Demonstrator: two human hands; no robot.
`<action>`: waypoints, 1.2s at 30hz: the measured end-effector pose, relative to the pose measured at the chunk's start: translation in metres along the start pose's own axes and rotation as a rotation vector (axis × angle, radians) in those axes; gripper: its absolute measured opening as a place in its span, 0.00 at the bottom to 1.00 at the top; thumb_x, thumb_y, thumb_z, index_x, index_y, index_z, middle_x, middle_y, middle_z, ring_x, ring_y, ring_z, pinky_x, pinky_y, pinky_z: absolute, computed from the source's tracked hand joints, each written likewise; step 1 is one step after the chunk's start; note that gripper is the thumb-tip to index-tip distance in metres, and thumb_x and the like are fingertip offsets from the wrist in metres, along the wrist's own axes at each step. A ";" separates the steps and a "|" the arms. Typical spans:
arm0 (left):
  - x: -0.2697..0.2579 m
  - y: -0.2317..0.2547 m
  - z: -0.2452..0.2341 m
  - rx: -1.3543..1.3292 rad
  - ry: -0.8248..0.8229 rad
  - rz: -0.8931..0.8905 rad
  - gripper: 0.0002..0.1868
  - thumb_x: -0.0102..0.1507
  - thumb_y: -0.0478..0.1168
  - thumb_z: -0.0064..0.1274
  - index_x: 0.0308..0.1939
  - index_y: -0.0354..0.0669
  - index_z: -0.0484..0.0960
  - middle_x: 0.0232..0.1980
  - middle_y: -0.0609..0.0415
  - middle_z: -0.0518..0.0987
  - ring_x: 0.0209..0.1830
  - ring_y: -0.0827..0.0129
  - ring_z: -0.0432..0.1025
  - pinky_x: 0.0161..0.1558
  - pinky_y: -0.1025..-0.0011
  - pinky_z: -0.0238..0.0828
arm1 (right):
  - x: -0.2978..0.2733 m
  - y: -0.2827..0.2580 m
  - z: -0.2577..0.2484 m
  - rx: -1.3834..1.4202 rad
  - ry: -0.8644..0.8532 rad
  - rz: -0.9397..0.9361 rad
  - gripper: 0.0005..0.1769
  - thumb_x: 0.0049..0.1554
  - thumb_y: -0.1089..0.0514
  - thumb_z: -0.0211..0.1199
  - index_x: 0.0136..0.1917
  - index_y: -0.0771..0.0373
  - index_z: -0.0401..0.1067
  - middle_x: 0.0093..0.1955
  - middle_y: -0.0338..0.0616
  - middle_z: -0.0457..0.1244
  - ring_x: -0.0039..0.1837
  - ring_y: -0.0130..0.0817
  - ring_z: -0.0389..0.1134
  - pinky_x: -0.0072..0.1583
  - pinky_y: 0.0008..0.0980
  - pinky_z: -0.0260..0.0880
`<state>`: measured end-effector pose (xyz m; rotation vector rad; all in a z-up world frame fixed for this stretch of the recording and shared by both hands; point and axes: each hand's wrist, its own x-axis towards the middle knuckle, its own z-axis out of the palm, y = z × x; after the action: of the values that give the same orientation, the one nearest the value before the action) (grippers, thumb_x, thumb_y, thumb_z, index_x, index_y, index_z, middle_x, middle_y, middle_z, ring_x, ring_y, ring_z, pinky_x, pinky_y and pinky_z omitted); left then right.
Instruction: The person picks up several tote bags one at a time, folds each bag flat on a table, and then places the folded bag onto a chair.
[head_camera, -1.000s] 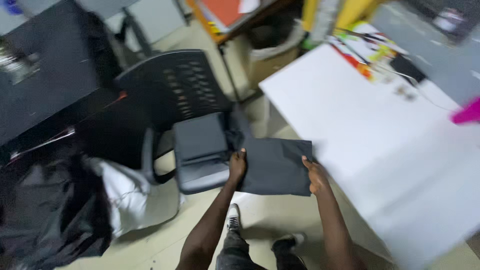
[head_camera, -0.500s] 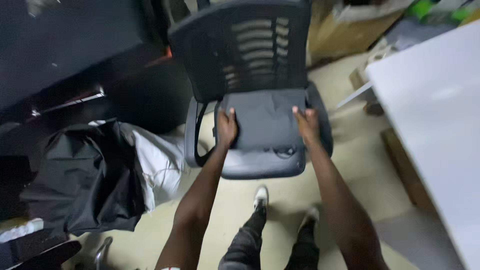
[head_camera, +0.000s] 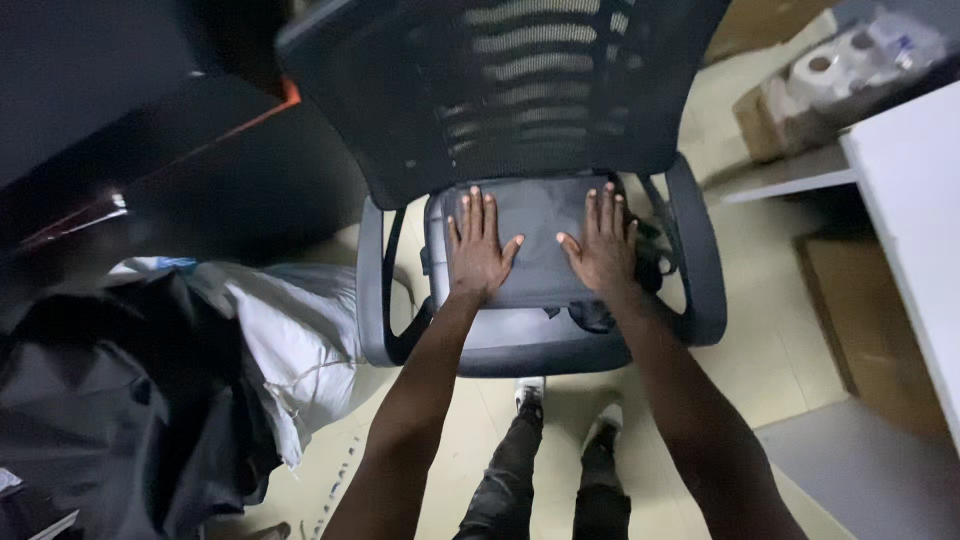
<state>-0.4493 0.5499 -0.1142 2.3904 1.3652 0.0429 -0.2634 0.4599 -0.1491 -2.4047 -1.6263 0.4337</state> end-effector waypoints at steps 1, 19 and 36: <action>0.004 -0.005 0.012 -0.001 -0.021 -0.006 0.43 0.65 0.63 0.37 0.73 0.39 0.48 0.77 0.39 0.43 0.77 0.48 0.39 0.71 0.42 0.36 | 0.001 0.003 0.008 0.003 -0.020 0.008 0.47 0.58 0.30 0.43 0.77 0.63 0.42 0.79 0.60 0.36 0.78 0.56 0.41 0.67 0.66 0.50; 0.028 -0.015 0.059 0.090 0.024 0.049 0.43 0.66 0.66 0.31 0.75 0.41 0.45 0.78 0.41 0.40 0.78 0.52 0.36 0.71 0.43 0.30 | 0.015 0.010 0.041 -0.182 0.129 0.056 0.47 0.59 0.28 0.31 0.78 0.64 0.40 0.80 0.58 0.37 0.77 0.56 0.45 0.68 0.66 0.45; -0.091 0.127 0.046 -0.025 -0.420 0.367 0.19 0.61 0.51 0.45 0.47 0.44 0.78 0.41 0.42 0.81 0.45 0.45 0.76 0.45 0.50 0.72 | -0.211 0.045 -0.058 0.119 0.207 0.234 0.30 0.54 0.47 0.61 0.66 0.61 0.63 0.62 0.53 0.61 0.62 0.46 0.65 0.58 0.43 0.67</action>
<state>-0.3830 0.4022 -0.0979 2.4169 0.7272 -0.3222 -0.2770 0.2473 -0.0828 -2.4650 -1.2062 0.2963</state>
